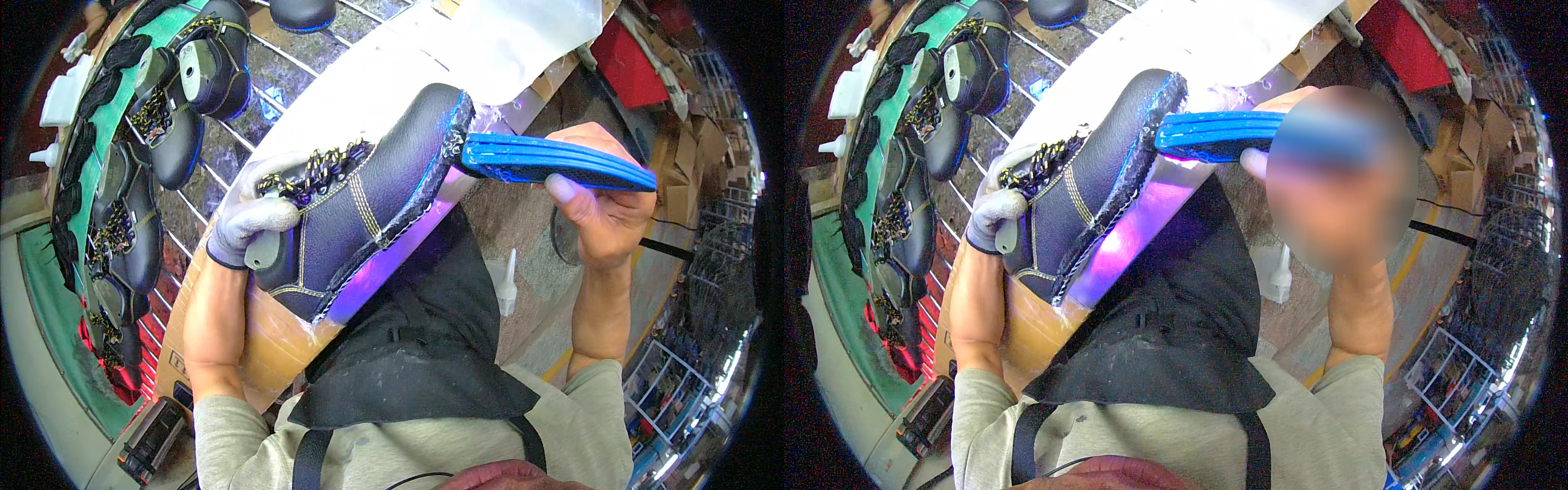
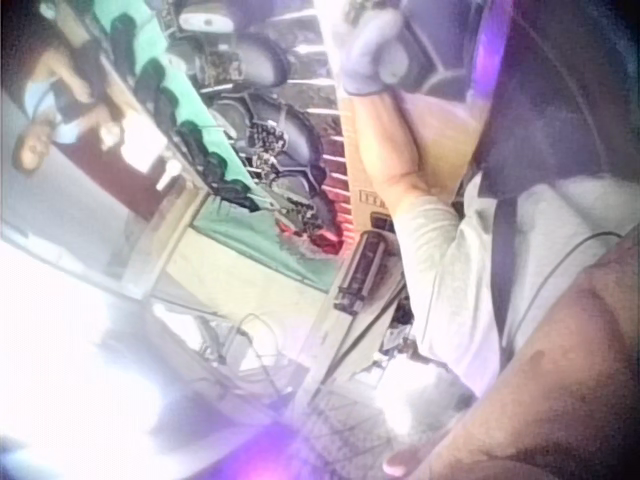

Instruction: The person applies a liquid to the edges of shoes using a brush and then laces a shoe.

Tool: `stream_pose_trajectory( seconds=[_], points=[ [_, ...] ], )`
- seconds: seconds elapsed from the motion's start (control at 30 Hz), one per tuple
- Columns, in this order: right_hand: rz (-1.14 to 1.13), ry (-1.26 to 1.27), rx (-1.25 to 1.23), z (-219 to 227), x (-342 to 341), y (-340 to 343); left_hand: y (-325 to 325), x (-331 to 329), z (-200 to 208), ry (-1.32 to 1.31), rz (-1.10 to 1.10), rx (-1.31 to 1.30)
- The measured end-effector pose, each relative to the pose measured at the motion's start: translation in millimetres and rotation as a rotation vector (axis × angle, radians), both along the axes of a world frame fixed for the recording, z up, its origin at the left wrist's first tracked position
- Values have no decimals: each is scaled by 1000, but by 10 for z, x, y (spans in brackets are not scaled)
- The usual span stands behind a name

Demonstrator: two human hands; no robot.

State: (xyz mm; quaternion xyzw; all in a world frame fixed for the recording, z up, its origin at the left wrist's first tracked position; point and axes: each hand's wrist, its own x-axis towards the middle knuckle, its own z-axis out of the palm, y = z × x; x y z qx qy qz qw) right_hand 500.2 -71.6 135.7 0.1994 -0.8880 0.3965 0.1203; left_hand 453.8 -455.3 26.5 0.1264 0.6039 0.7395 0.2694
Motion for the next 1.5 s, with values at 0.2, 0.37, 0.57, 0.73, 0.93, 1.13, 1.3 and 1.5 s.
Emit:
stream_pose_trajectory(
  seconds=[0.2,0.37,0.57,0.73,0.93,1.13,1.3,1.5],
  points=[
    [85,50,-79,51,170,-258,-12,31,-21,-52,15,21],
    [15,-42,-176,-2,434,-500,-75,24,-78,-42,30,20],
    [-6,-15,-327,-365,518,-491,20,71,25,-119,43,139],
    [-110,-7,-143,-600,639,-561,82,110,120,-223,93,210],
    [-186,-8,-215,-292,552,-504,61,214,163,-245,160,179],
    [-59,3,-130,-166,511,-552,48,203,137,-225,151,175],
    [75,277,-93,-287,493,-652,-58,184,69,-204,41,242],
    [72,255,-105,-342,671,-808,-32,196,91,-214,47,257]
  ],
)
